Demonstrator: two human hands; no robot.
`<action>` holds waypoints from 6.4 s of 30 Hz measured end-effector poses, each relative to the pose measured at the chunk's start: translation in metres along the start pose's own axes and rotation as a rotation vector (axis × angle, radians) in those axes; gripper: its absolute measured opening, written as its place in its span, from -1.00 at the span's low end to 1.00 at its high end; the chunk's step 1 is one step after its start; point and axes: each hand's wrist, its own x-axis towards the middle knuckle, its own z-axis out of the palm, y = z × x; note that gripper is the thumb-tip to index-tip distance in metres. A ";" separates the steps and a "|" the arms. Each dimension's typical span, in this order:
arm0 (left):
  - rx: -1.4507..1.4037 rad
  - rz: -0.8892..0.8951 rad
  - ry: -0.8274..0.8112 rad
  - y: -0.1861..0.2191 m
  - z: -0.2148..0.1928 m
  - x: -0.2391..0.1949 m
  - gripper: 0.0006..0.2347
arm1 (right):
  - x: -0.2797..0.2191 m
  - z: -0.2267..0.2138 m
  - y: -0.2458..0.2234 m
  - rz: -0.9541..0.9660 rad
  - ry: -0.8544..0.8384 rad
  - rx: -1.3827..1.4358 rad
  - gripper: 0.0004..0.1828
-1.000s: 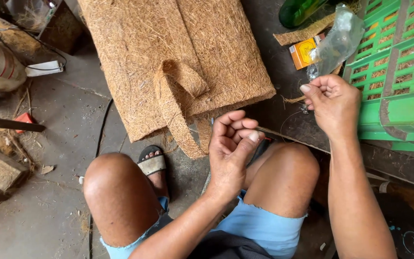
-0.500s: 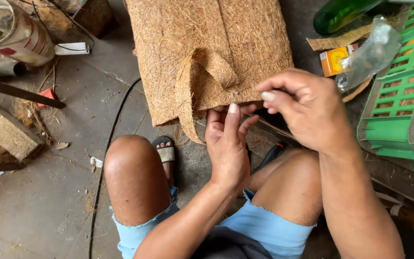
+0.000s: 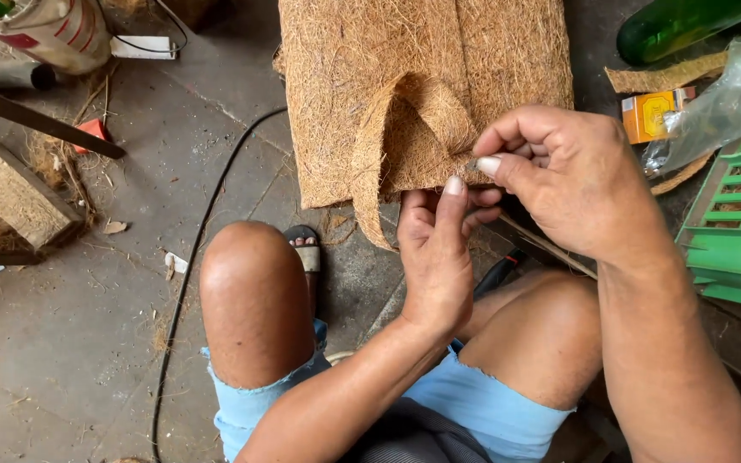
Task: The person assembles a coir tote bag by hand, folding and securing the edges with a fastener. They then use a hammer and a green bottle to press the fastener into place. The person inspects the bag and adjusts the handles.
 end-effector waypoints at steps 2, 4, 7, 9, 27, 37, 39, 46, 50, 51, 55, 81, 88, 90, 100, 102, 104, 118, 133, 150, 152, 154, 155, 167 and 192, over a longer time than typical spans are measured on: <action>-0.010 0.006 -0.007 -0.004 -0.002 0.002 -0.84 | 0.001 0.001 0.001 0.002 -0.012 0.010 -0.91; -0.021 0.012 -0.012 -0.004 -0.002 0.001 -0.85 | 0.001 0.002 0.001 0.004 -0.025 0.020 -0.88; -0.010 -0.004 -0.012 -0.001 0.001 0.000 -0.85 | 0.002 0.002 0.001 0.040 -0.015 0.010 -0.87; -0.010 -0.023 -0.006 0.001 0.001 -0.001 -0.85 | 0.001 0.001 0.001 0.059 -0.011 -0.022 -0.88; -0.069 0.015 0.014 -0.019 0.000 0.002 -0.90 | -0.023 0.039 0.012 0.047 0.397 0.265 -0.91; 0.061 0.028 0.091 -0.016 -0.002 0.003 -0.92 | -0.027 0.058 0.011 0.039 0.498 0.249 -0.91; 0.057 0.022 0.091 -0.018 -0.004 0.004 -0.91 | -0.027 0.059 0.013 0.049 0.522 0.211 -0.91; 0.090 -0.003 0.109 -0.009 0.000 0.005 -0.92 | -0.027 0.069 0.013 0.034 0.594 0.108 -0.92; 0.094 0.006 0.101 -0.008 0.000 0.006 -0.92 | -0.030 0.067 0.009 -0.013 0.596 0.007 -0.90; 0.123 0.013 0.107 -0.009 0.000 0.006 -0.93 | -0.032 0.066 0.008 -0.023 0.590 -0.012 -0.91; 0.224 0.026 0.093 -0.006 -0.002 0.009 -0.89 | -0.035 0.059 0.010 -0.094 0.547 -0.081 -0.91; 0.749 0.029 0.428 -0.007 0.007 0.013 -0.61 | 0.004 0.009 0.023 0.145 -0.033 0.088 -0.90; 0.749 0.056 0.376 -0.003 0.008 0.019 -0.64 | 0.010 0.002 0.015 0.191 -0.070 0.099 -0.88; 0.712 0.068 0.354 -0.003 0.008 0.016 -0.65 | 0.007 0.003 0.018 0.190 -0.073 0.209 -0.88; 0.649 0.379 0.174 -0.004 -0.006 0.024 -0.77 | -0.014 0.020 0.035 -0.217 0.218 0.155 -0.88; 0.700 0.004 0.366 0.007 0.002 0.023 -0.65 | -0.018 0.014 0.030 -0.289 0.330 -0.111 -0.94; 0.701 0.011 0.362 0.010 0.003 0.022 -0.65 | -0.010 0.009 0.036 -0.309 0.264 -0.099 -0.92; 0.678 -0.079 0.386 0.026 0.019 0.016 -0.70 | 0.004 0.019 0.038 -0.236 0.215 -0.167 -0.89; 0.610 -0.067 0.335 0.012 -0.001 0.027 -0.67 | 0.004 0.020 0.045 -0.213 0.168 -0.059 -0.91; 0.208 -0.055 0.132 0.019 -0.001 0.025 -0.88 | 0.009 0.017 0.039 -0.220 0.135 -0.244 -0.83; 0.171 -0.041 0.114 0.020 -0.001 0.027 -0.88 | 0.001 0.028 0.043 -0.265 0.234 -0.240 -0.83; 0.139 -0.032 0.094 0.019 -0.002 0.029 -0.86 | -0.007 0.038 0.039 -0.303 0.336 -0.235 -0.83; 0.125 0.015 0.086 0.017 -0.002 0.030 -0.90 | -0.012 0.041 0.034 -0.422 0.441 -0.223 -0.92; 0.134 0.141 0.078 0.015 -0.012 0.038 -0.81 | -0.020 0.087 0.044 -0.514 0.862 -0.127 -0.88; 0.503 0.052 0.098 0.036 0.011 0.019 -0.78 | -0.026 0.089 0.040 -0.491 0.836 -0.195 -0.86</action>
